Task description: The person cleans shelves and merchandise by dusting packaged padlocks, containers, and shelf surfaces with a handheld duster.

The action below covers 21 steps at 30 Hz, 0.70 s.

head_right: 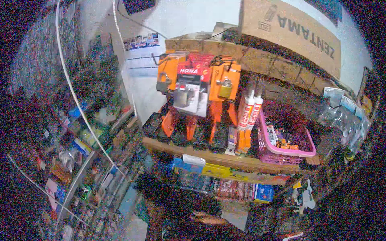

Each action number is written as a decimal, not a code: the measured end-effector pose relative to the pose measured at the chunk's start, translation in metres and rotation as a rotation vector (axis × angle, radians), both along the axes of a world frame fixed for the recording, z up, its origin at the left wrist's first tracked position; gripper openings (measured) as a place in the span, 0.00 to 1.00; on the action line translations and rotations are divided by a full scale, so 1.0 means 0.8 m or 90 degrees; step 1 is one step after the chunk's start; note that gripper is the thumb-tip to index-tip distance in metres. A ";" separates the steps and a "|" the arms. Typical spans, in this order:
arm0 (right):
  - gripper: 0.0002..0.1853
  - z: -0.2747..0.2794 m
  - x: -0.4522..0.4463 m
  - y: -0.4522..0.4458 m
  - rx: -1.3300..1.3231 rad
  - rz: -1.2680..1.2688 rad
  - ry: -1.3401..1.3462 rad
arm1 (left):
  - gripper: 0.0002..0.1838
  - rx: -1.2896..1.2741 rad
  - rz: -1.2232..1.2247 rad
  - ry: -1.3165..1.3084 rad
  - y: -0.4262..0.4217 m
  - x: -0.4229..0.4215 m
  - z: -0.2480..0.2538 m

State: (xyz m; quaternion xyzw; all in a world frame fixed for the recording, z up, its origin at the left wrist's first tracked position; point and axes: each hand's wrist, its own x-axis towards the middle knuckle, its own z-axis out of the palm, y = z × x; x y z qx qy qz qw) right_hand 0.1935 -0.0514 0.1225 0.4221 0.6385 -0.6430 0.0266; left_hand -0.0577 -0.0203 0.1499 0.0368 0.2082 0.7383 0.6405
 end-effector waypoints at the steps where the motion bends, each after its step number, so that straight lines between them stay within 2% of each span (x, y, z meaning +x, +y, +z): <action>1: 0.40 0.021 -0.006 -0.003 -0.032 -0.039 0.000 | 0.29 -0.012 0.002 0.006 -0.003 -0.005 -0.009; 5: 0.43 0.015 -0.012 -0.007 0.071 -0.074 0.079 | 0.28 -0.069 0.009 0.044 -0.013 -0.017 -0.035; 7: 0.40 -0.021 -0.019 0.003 0.047 -0.156 0.119 | 0.27 -0.057 -0.001 0.023 -0.015 -0.019 -0.039; 9: 0.33 -0.020 -0.023 0.001 0.051 -0.208 0.176 | 0.26 -0.021 -0.019 -0.020 -0.012 -0.020 -0.036; 12: 0.32 0.007 -0.034 -0.002 0.152 -0.178 0.105 | 0.25 0.029 -0.034 -0.088 0.001 -0.024 -0.021; 13: 0.32 0.011 -0.037 -0.003 0.155 -0.175 0.075 | 0.25 0.066 -0.004 -0.021 0.002 -0.026 -0.016; 14: 0.31 -0.011 -0.030 -0.003 0.173 -0.119 0.095 | 0.26 0.099 0.023 0.045 0.003 -0.027 -0.011; 16: 0.31 -0.084 -0.006 0.000 0.195 -0.007 0.138 | 0.27 0.093 0.041 0.073 -0.003 -0.026 0.000; 17: 0.28 -0.096 0.006 -0.001 0.252 0.016 0.221 | 0.27 0.064 0.038 0.035 -0.004 -0.027 0.012; 20: 0.22 -0.093 -0.016 -0.006 0.139 -0.235 0.153 | 0.29 -0.004 0.036 -0.073 0.001 -0.040 0.047; 21: 0.21 -0.093 -0.011 -0.009 0.091 -0.218 0.170 | 0.30 -0.024 0.033 -0.110 -0.001 -0.044 0.048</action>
